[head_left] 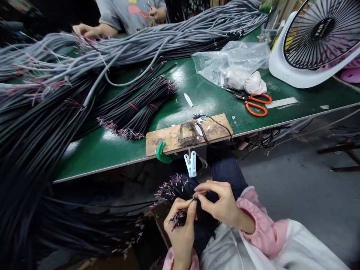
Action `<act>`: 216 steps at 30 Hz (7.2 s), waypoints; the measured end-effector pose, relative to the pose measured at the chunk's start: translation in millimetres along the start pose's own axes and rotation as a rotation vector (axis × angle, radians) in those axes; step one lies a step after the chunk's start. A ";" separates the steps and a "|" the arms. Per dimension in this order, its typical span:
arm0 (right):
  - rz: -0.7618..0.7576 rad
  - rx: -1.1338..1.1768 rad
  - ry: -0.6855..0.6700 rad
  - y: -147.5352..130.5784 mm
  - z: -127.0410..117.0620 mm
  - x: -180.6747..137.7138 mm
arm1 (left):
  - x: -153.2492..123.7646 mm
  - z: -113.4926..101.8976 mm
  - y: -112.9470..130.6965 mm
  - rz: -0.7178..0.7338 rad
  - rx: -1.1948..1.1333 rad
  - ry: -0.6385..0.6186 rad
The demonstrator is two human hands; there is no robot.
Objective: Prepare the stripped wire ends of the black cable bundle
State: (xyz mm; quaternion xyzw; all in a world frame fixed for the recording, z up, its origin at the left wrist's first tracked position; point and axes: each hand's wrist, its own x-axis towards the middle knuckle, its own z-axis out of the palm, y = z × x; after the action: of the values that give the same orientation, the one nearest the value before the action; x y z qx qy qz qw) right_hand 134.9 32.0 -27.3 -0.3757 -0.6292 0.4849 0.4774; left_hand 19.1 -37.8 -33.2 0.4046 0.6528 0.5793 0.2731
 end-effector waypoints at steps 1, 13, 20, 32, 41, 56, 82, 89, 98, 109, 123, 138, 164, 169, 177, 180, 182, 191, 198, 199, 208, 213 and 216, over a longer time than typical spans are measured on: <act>0.005 0.000 -0.009 1.3 0.3 -0.4 | 0.1 -0.5 0.0 0.001 -0.008 0.002; 0.109 0.160 -0.060 2.6 0.9 5.1 | -0.1 -2.4 -3.9 -0.004 -0.018 0.004; 0.034 0.072 -0.058 0.9 0.3 6.3 | 0.7 -1.5 -5.3 0.027 -0.013 -0.004; -0.008 0.084 -0.061 8.4 2.0 3.9 | 0.1 -1.0 -5.0 -0.006 -0.018 0.011; 0.051 0.228 -0.100 14.1 -6.3 7.8 | -0.4 -1.3 -1.6 -0.043 -0.034 -0.028; -0.191 0.076 -0.053 8.0 2.7 2.2 | -1.8 -0.2 -6.0 -0.077 0.021 -0.012; 0.098 0.309 -0.075 12.1 6.4 5.0 | 3.9 -3.1 1.7 -0.225 -0.083 -0.069; 0.351 0.562 0.004 26.1 -5.0 11.2 | 0.4 -2.4 2.8 -0.166 -0.064 -0.060; 0.146 0.202 -0.107 6.3 -10.5 -2.5 | -0.8 -2.9 10.2 -0.147 -0.055 -0.097; 0.146 0.275 -0.097 11.1 -13.9 -0.4 | -1.6 0.1 16.5 -0.173 -0.044 -0.079; -0.066 0.022 0.017 -1.3 -12.1 4.6 | -0.9 7.2 14.2 -0.123 -0.024 -0.046; -0.168 -0.045 0.059 -0.9 -11.8 5.3 | 0.1 7.3 -1.5 -0.013 -0.038 -0.071; 0.033 0.297 -0.179 30.6 -6.6 19.3 | 29.0 -9.8 -6.8 -0.262 -0.093 -0.356; 0.370 0.777 -0.348 42.2 -1.6 14.0 | 25.8 -5.7 -7.3 -0.161 -0.213 -0.379; 0.420 0.587 -0.159 32.7 -20.9 18.5 | 18.3 -3.3 3.2 0.003 -0.052 -0.225; 0.380 0.573 -0.207 28.4 -23.2 16.9 | 18.8 -2.1 7.4 0.016 -0.013 -0.202; 0.339 0.593 -0.235 28.3 -21.4 15.0 | 18.7 -1.5 9.8 0.029 0.000 -0.201; 0.090 0.485 -0.487 43.8 -2.3 28.9 | 7.8 2.1 16.4 0.229 0.023 -0.296; 0.140 0.498 -0.600 46.1 17.7 34.3 | 18.4 1.6 19.0 0.165 -0.049 -0.221; 0.155 0.495 -0.593 46.4 18.8 34.2 | 20.3 0.8 18.6 0.118 -0.063 -0.206; 0.073 0.511 -0.206 32.0 -7.1 40.2 | 28.7 4.0 9.7 -0.142 -0.220 -0.152; -0.055 0.449 -0.364 23.3 -16.5 38.8 | 30.0 5.6 8.8 -0.235 -0.275 -0.164; -0.079 0.417 -0.342 22.9 -12.6 36.6 | 28.8 3.8 5.3 -0.273 -0.304 -0.175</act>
State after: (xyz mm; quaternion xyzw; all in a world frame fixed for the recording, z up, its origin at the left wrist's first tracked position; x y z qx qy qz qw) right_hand 137.7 75.1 -39.9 -0.1571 -0.6013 0.6413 0.4499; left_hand 8.2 -11.4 -25.5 0.3154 0.5806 0.5911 0.4626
